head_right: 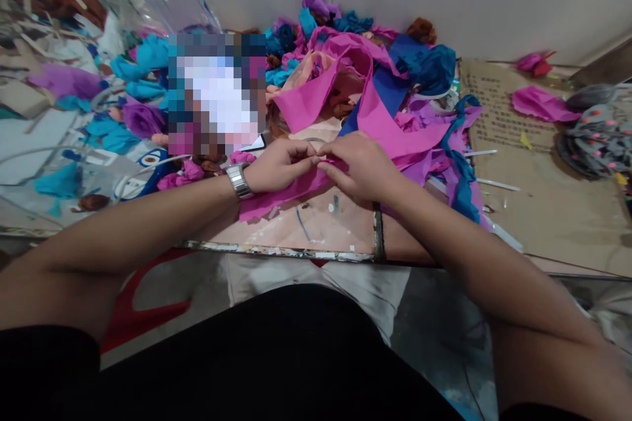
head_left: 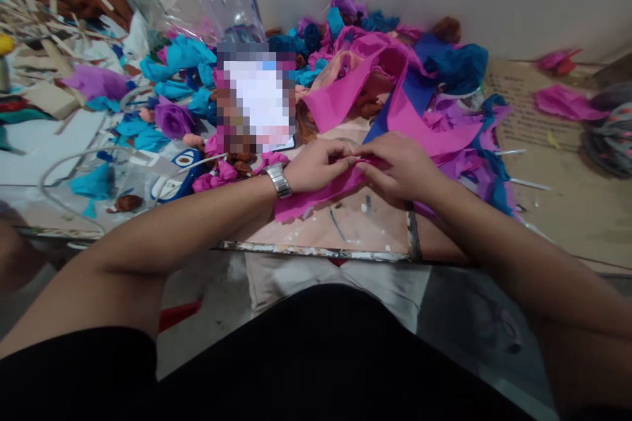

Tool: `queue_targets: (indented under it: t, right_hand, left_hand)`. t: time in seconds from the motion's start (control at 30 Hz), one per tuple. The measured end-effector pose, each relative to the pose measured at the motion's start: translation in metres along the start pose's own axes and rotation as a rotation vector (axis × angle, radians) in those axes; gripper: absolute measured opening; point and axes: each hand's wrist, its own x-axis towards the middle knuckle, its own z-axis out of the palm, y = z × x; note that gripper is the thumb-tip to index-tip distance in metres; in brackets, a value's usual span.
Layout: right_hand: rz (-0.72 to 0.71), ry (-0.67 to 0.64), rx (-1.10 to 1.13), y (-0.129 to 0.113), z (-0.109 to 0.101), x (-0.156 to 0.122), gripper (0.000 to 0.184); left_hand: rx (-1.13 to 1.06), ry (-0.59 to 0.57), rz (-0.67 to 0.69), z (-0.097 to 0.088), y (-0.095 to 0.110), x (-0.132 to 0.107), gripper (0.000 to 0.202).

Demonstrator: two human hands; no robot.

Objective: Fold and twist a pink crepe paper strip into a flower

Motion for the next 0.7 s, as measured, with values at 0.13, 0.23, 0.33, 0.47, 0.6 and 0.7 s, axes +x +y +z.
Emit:
queue_targets:
  t: [0.13, 0.23, 0.33, 0.47, 0.6, 0.7]
  right_hand:
    - [0.0, 0.084, 0.007, 0.001, 0.011, -0.007, 0.022]
    - [0.015, 0.088, -0.006, 0.003, 0.013, -0.01, 0.024]
    - [0.052, 0.084, -0.016, 0.005, 0.012, -0.014, 0.025]
    - [0.077, 0.092, -0.021, 0.006, 0.01, -0.017, 0.027]
    - [0.048, 0.098, -0.029, 0.003, 0.011, -0.015, 0.024]
    - [-0.014, 0.135, -0.038, -0.002, 0.011, -0.012, 0.02]
  left_hand:
    - [0.015, 0.022, 0.005, 0.001, 0.001, -0.002, 0.047]
    - [0.053, 0.031, 0.015, 0.0, 0.003, -0.005, 0.045]
    - [0.146, 0.064, 0.067, -0.001, 0.004, -0.008, 0.039]
    - [0.298, 0.158, 0.211, -0.002, 0.003, -0.009, 0.032]
    - [0.251, 0.148, 0.183, -0.001, 0.006, -0.011, 0.033]
    - [0.101, 0.031, 0.016, 0.0, 0.01, -0.01, 0.037]
